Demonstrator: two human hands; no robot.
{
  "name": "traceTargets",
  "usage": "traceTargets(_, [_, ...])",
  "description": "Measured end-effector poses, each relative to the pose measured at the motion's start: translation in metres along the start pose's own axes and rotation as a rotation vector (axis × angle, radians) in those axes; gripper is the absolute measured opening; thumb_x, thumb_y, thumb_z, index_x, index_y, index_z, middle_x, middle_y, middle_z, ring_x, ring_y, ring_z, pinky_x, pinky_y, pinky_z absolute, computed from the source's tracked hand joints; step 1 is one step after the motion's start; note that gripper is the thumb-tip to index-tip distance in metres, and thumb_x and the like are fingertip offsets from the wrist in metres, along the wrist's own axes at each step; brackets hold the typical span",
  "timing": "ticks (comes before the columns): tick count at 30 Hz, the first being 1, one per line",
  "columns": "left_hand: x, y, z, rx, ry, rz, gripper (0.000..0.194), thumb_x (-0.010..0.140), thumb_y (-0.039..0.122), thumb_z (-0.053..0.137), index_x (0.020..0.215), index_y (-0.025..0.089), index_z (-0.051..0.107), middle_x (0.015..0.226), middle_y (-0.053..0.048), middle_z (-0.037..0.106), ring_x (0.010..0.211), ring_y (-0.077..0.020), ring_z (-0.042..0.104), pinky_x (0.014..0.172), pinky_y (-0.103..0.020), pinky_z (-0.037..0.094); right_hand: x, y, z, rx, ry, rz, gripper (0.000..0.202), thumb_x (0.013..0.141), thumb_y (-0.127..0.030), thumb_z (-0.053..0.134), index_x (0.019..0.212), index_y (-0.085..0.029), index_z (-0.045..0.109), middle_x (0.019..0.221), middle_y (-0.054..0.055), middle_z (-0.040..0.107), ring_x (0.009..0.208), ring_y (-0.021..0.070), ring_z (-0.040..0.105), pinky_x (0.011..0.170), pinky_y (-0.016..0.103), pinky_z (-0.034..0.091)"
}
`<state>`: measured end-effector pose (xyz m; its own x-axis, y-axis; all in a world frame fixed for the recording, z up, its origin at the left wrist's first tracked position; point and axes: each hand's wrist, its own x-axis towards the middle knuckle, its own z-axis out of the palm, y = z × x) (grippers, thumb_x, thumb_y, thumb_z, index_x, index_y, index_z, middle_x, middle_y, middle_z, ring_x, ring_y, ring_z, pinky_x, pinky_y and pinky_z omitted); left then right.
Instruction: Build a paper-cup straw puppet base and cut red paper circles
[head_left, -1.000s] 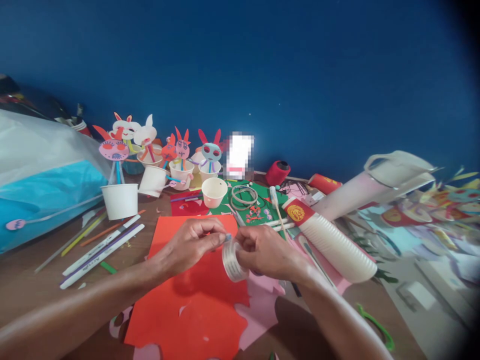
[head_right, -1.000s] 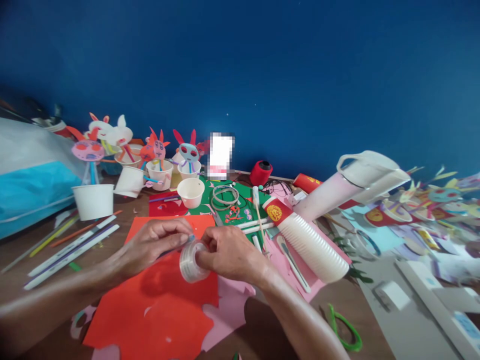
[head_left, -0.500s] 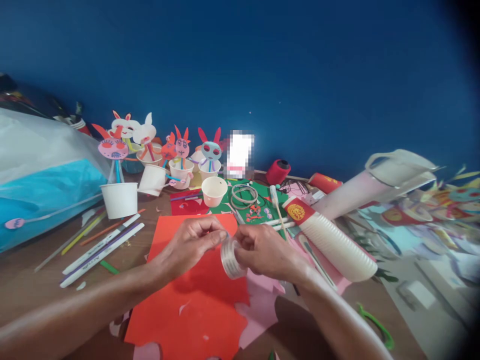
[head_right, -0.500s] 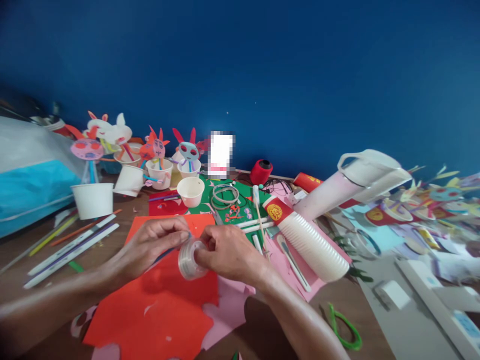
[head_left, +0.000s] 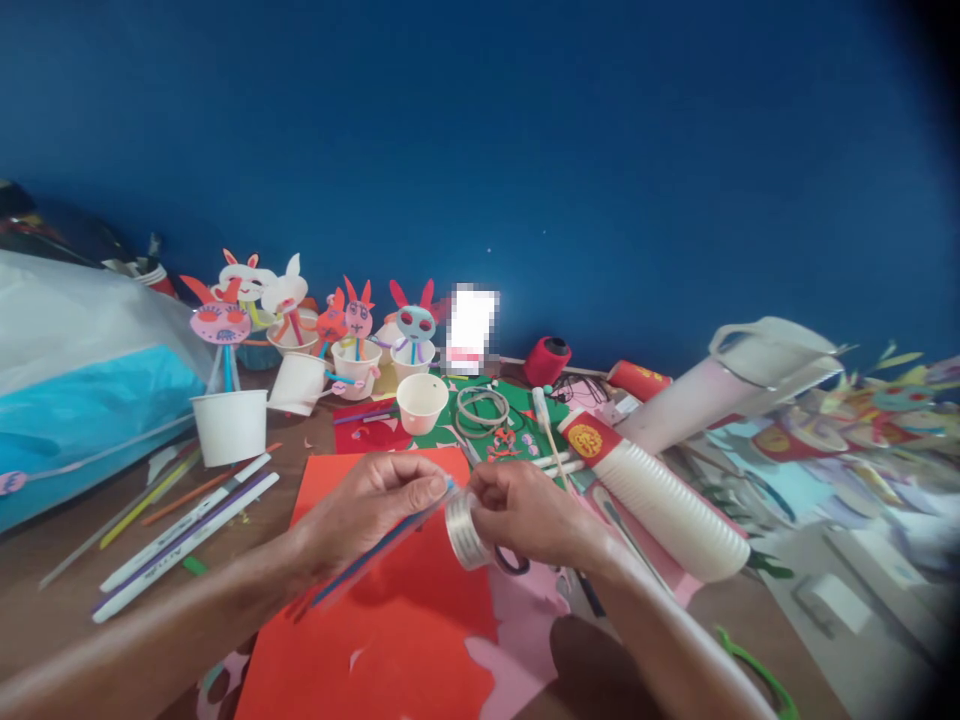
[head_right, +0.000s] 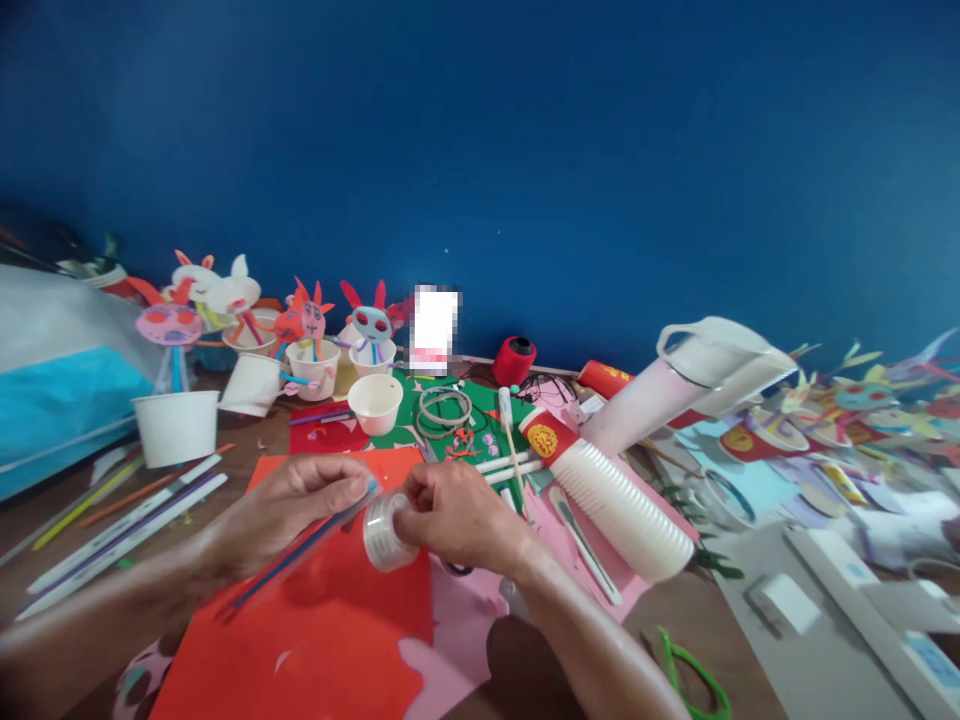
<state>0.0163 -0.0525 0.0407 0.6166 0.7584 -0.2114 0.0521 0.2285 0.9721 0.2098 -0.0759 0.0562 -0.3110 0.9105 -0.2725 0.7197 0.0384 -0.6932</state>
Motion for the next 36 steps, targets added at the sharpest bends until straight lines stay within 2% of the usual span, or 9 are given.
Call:
traceTargets(5, [-0.001, 0.005, 0.001, -0.002, 0.023, -0.014, 0.024, 0.081, 0.035, 0.056, 0.073, 0.014, 0.063, 0.060, 0.004, 0.045, 0.055, -0.0071, 0.035, 0.052, -0.019, 0.028, 0.010, 0.018, 0.001, 0.390, -0.208, -0.020, 0.015, 0.071, -0.017, 0.051, 0.084, -0.016, 0.058, 0.065, -0.002, 0.058, 0.054, 0.0081, 0.049, 0.050, 0.019, 0.034])
traceTargets(8, [-0.002, 0.010, 0.001, -0.059, 0.035, -0.032, 0.018, 0.080, 0.032, 0.058, 0.076, 0.015, 0.065, 0.063, 0.003, 0.053, 0.058, -0.0071, 0.042, 0.055, -0.018, 0.033, 0.018, 0.026, 0.001, 0.697, -0.347, -0.075, 0.019, 0.072, -0.025, 0.061, 0.088, -0.015, 0.056, 0.066, -0.002, 0.057, 0.056, 0.0081, 0.051, 0.055, 0.020, 0.039])
traceTargets(14, [0.002, 0.013, -0.008, -0.201, 0.075, -0.099, 0.013, 0.078, 0.028, 0.061, 0.080, 0.015, 0.063, 0.068, 0.001, 0.060, 0.062, -0.0081, 0.051, 0.060, -0.018, 0.041, 0.030, 0.029, 0.003, 0.873, -0.111, -0.107, 0.027, 0.072, -0.037, 0.064, 0.083, -0.014, 0.059, 0.064, -0.003, 0.056, 0.055, 0.0063, 0.050, 0.054, 0.018, 0.039])
traceTargets(22, [0.006, 0.012, -0.014, -0.184, 0.051, -0.195, 0.014, 0.075, 0.027, 0.065, 0.073, 0.014, 0.061, 0.063, -0.001, 0.063, 0.057, -0.0097, 0.057, 0.052, -0.017, 0.045, 0.040, 0.034, 0.015, 0.757, -0.040, -0.023, 0.029, 0.076, -0.044, 0.055, 0.073, -0.015, 0.057, 0.049, -0.005, 0.051, 0.039, 0.0051, 0.045, 0.041, 0.016, 0.034])
traceTargets(24, [0.007, 0.011, -0.014, -0.256, 0.125, -0.204, 0.012, 0.074, 0.026, 0.066, 0.074, 0.015, 0.062, 0.063, 0.000, 0.063, 0.056, -0.0103, 0.059, 0.051, -0.017, 0.046, 0.041, 0.038, 0.013, 0.715, 0.002, -0.032, 0.036, 0.080, -0.049, 0.048, 0.077, -0.015, 0.057, 0.052, -0.004, 0.054, 0.041, 0.0060, 0.047, 0.042, 0.017, 0.036])
traceTargets(27, [0.009, 0.013, -0.015, -0.421, 0.356, -0.151, 0.005, 0.071, 0.018, 0.066, 0.076, 0.017, 0.063, 0.063, 0.001, 0.065, 0.054, -0.0113, 0.060, 0.050, -0.019, 0.049, 0.034, 0.040, -0.004, 0.592, 0.080, -0.033, 0.034, 0.081, -0.048, 0.049, 0.088, -0.016, 0.058, 0.057, -0.003, 0.058, 0.044, 0.0070, 0.050, 0.045, 0.018, 0.037])
traceTargets(29, [0.009, 0.016, -0.014, -0.497, 0.459, -0.101, 0.009, 0.070, 0.011, 0.064, 0.076, 0.017, 0.065, 0.062, 0.000, 0.065, 0.053, -0.0119, 0.061, 0.048, -0.019, 0.050, 0.023, 0.039, -0.019, 0.381, 0.141, -0.042, 0.030, 0.078, -0.042, 0.056, 0.095, -0.017, 0.059, 0.060, -0.003, 0.061, 0.050, 0.0082, 0.053, 0.048, 0.018, 0.037])
traceTargets(32, [0.005, 0.019, -0.013, -0.545, 0.464, -0.051, 0.016, 0.068, 0.006, 0.063, 0.078, 0.017, 0.066, 0.070, -0.001, 0.068, 0.062, -0.0149, 0.064, 0.054, -0.023, 0.054, 0.007, 0.035, -0.038, -0.116, 0.199, -0.024, 0.030, 0.077, -0.043, 0.055, 0.097, -0.021, 0.061, 0.071, -0.001, 0.065, 0.066, 0.0130, 0.060, 0.055, 0.020, 0.037])
traceTargets(36, [0.001, 0.015, -0.016, -0.561, 0.460, -0.044, 0.017, 0.067, 0.008, 0.065, 0.080, 0.020, 0.066, 0.082, -0.002, 0.070, 0.073, -0.0206, 0.065, 0.061, -0.033, 0.057, -0.004, 0.040, -0.037, -0.511, 0.147, 0.090, 0.034, 0.066, -0.043, 0.063, 0.094, -0.024, 0.065, 0.082, 0.003, 0.069, 0.083, 0.0232, 0.062, 0.066, 0.027, 0.039])
